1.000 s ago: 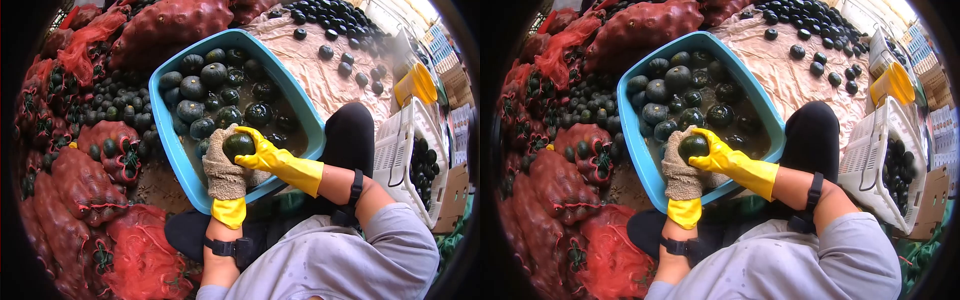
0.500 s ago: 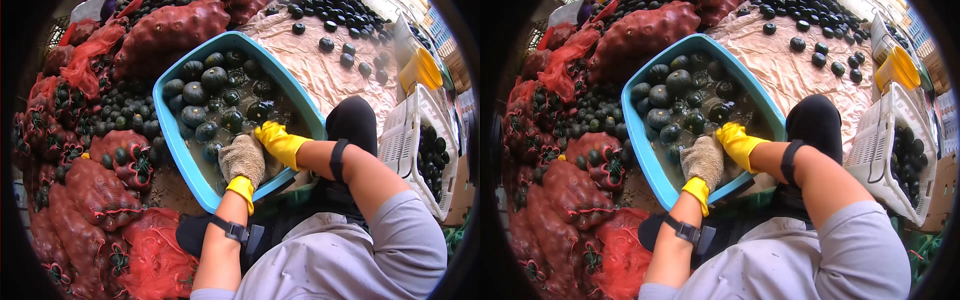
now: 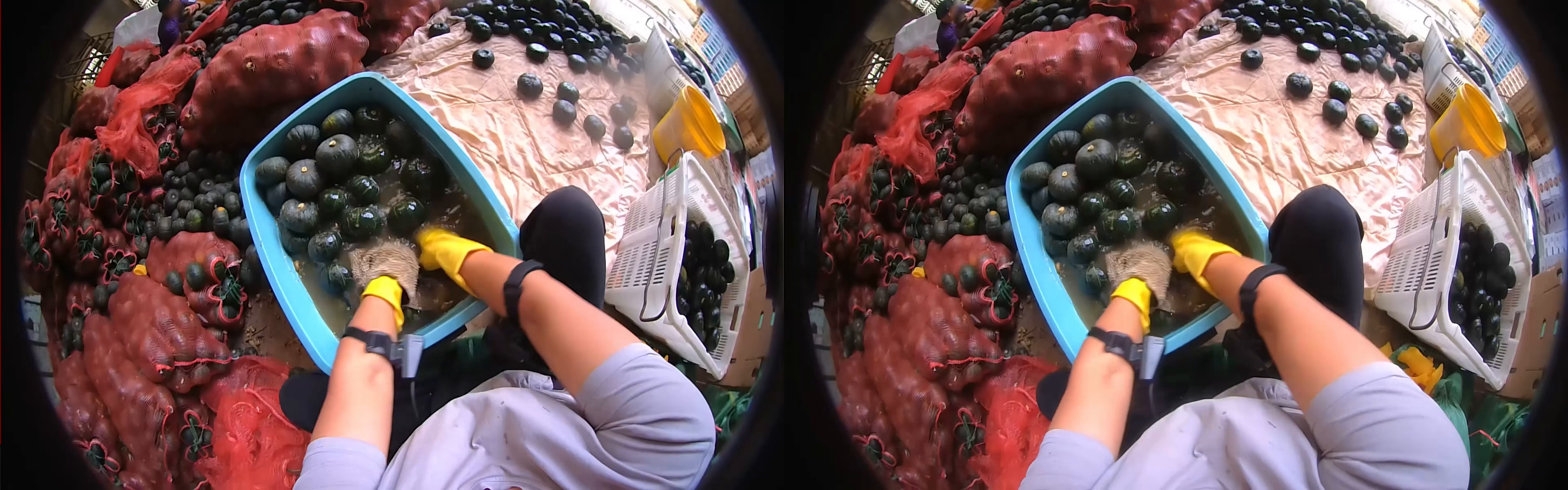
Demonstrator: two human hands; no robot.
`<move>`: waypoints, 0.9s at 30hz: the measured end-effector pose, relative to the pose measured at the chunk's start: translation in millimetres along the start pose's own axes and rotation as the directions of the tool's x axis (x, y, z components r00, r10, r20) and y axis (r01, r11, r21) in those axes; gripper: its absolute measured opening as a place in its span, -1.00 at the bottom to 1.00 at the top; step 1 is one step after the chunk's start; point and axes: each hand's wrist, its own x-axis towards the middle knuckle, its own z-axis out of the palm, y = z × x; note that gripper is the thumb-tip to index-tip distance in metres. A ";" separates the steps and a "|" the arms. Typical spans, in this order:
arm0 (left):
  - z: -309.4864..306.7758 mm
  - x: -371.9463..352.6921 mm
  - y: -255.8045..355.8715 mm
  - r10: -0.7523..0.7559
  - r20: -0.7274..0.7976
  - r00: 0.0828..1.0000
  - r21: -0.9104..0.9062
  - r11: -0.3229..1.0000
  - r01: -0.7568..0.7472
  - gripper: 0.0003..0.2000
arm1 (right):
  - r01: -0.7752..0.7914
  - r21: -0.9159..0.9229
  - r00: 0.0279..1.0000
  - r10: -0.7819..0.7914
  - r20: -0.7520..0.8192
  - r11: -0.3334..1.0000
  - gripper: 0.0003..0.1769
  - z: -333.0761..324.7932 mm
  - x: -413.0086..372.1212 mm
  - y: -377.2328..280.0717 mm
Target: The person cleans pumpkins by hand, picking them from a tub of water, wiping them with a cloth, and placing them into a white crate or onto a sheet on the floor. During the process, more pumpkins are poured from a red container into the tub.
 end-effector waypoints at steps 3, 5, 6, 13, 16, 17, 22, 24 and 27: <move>-14.8 -29.2 -27.5 0.236 -0.333 0.913 -0.115 0.951 -0.288 -0.52 | 0.095 0.740 0.995 -0.049 -0.084 0.666 -0.02 -6.5 -16.3 15.4; -42.4 -58.0 -29.8 0.096 -0.425 0.900 -0.427 0.856 -0.292 -0.15 | -0.015 0.836 1.000 0.027 0.000 0.548 -0.05 -41.0 -55.8 -22.6; -38.9 -65.4 -29.6 0.026 -0.589 0.807 -0.367 0.881 -0.297 -0.22 | -0.067 0.869 0.997 0.072 0.036 0.490 -0.07 -58.7 -77.0 -36.9; -63.6 -82.0 -52.8 0.220 -0.472 0.854 -0.360 0.835 -0.415 -0.76 | 0.568 0.816 0.810 0.101 -0.577 0.109 -0.31 -149.9 -186.2 8.9; -50.5 -101.3 -65.8 0.447 -0.648 0.617 0.281 0.893 -0.352 -0.77 | 0.828 0.553 0.526 0.213 -0.823 0.094 -0.46 -171.4 -232.8 125.9; -45.9 -107.2 -70.3 0.439 -0.681 0.585 0.290 0.896 -0.335 -0.74 | 0.897 0.436 0.404 0.272 -0.873 0.069 -0.50 -172.3 -251.5 184.4; -35.2 -129.1 -81.3 0.306 -0.761 0.572 0.074 0.917 -0.392 -0.74 | 0.948 -0.167 0.138 0.824 -0.549 -0.270 -0.41 -172.2 -452.1 341.2; -26.9 -132.0 -80.7 0.277 -0.749 0.602 -0.003 0.907 -0.421 -0.73 | 0.935 -0.277 0.068 0.875 -0.480 -0.224 -0.33 -169.6 -466.3 348.6; -2.5 -120.9 -69.3 0.291 -0.719 0.632 -0.001 0.908 -0.419 -0.73 | 0.986 0.049 0.140 0.638 -0.758 -0.157 -0.53 -173.5 -358.2 221.0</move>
